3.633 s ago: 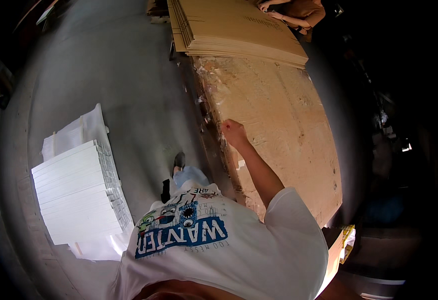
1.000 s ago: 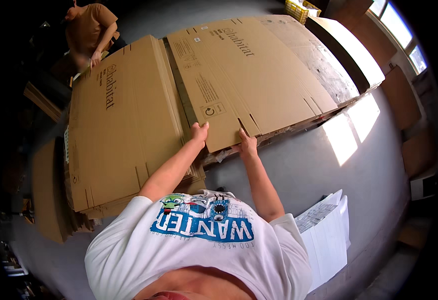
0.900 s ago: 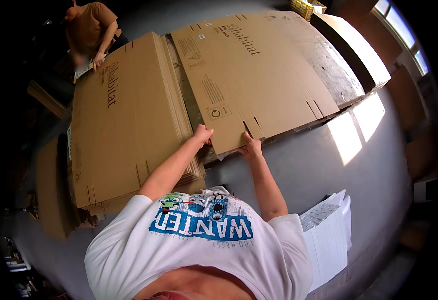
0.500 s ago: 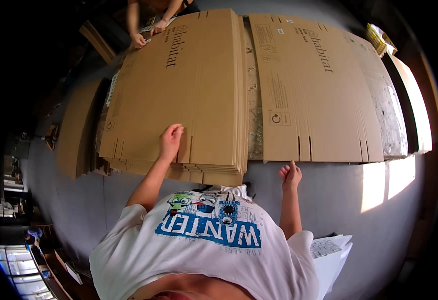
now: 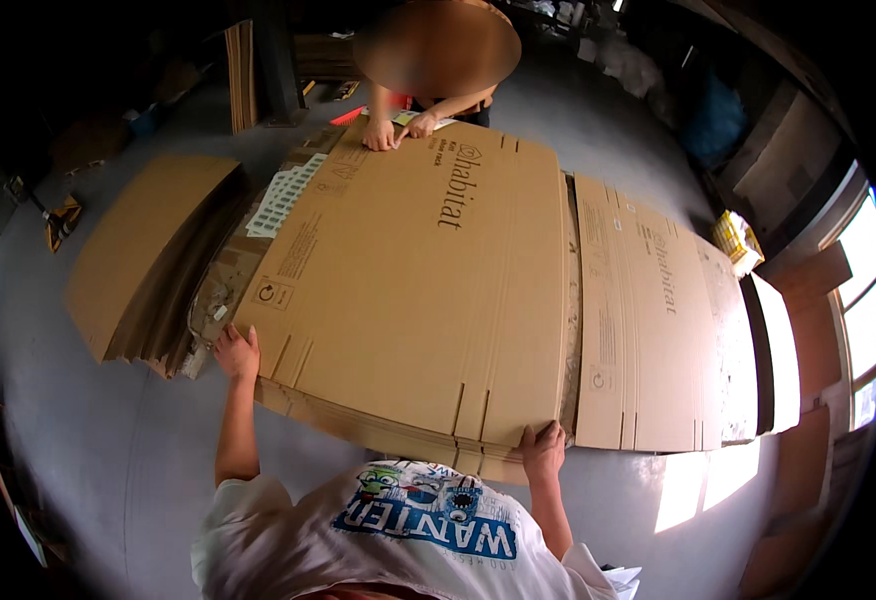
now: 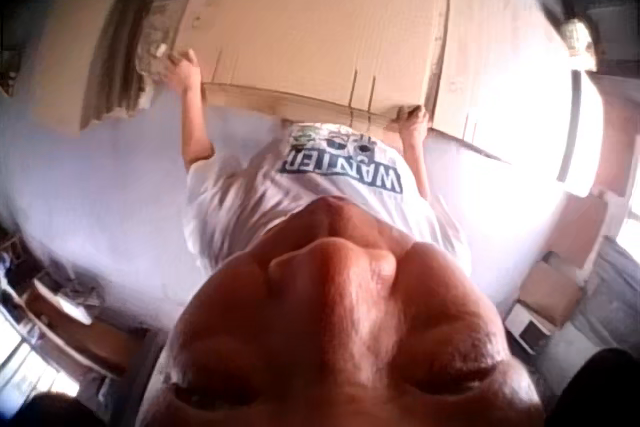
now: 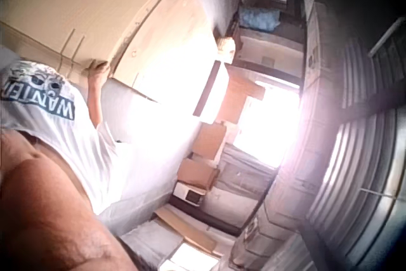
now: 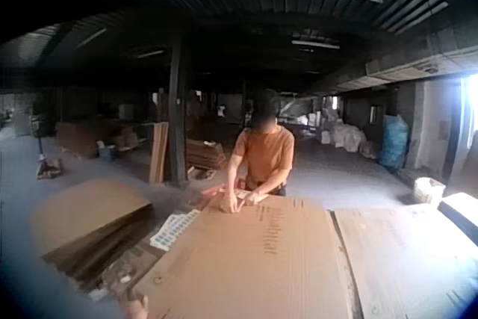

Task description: The person repeatedly picks up flat cardboard sheets from a pile on the floor and stacks them onto a growing pile. They handle the cardboard by hand, aligning the sheets as they place them. Another person is visible in the background working on a separate task.

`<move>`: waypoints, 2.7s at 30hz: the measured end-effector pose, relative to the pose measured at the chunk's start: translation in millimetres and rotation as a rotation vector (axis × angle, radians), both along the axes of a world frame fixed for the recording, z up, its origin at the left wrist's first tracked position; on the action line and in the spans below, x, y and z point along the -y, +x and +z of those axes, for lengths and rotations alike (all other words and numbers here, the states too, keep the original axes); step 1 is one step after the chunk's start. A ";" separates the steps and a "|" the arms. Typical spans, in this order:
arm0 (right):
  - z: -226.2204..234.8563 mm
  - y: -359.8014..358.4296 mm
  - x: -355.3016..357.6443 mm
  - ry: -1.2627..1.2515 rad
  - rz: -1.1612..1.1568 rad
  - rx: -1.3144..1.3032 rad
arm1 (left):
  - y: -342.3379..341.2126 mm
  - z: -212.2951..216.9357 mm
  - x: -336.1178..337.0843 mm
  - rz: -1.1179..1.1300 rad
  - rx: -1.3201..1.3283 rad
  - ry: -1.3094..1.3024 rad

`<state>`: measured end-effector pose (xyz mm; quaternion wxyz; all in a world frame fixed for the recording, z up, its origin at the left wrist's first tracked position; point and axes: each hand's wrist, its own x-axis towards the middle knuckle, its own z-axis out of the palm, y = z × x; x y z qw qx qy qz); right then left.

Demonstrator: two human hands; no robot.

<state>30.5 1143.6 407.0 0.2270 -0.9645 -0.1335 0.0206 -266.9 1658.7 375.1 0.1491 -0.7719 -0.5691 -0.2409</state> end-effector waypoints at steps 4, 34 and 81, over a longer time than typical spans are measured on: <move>-7.1 7.5 0.3 -0.028 -0.046 0.174 | 6.2 14.7 5.1 -0.012 0.098 -0.047; -13.3 8.7 8.9 1.321 -0.454 -0.652 | 8.4 32.7 -52.6 -0.030 0.047 -0.370; -52.0 171.6 185.6 1.492 -0.672 -0.356 | 471.1 -6.5 470.0 -1.060 0.041 -1.427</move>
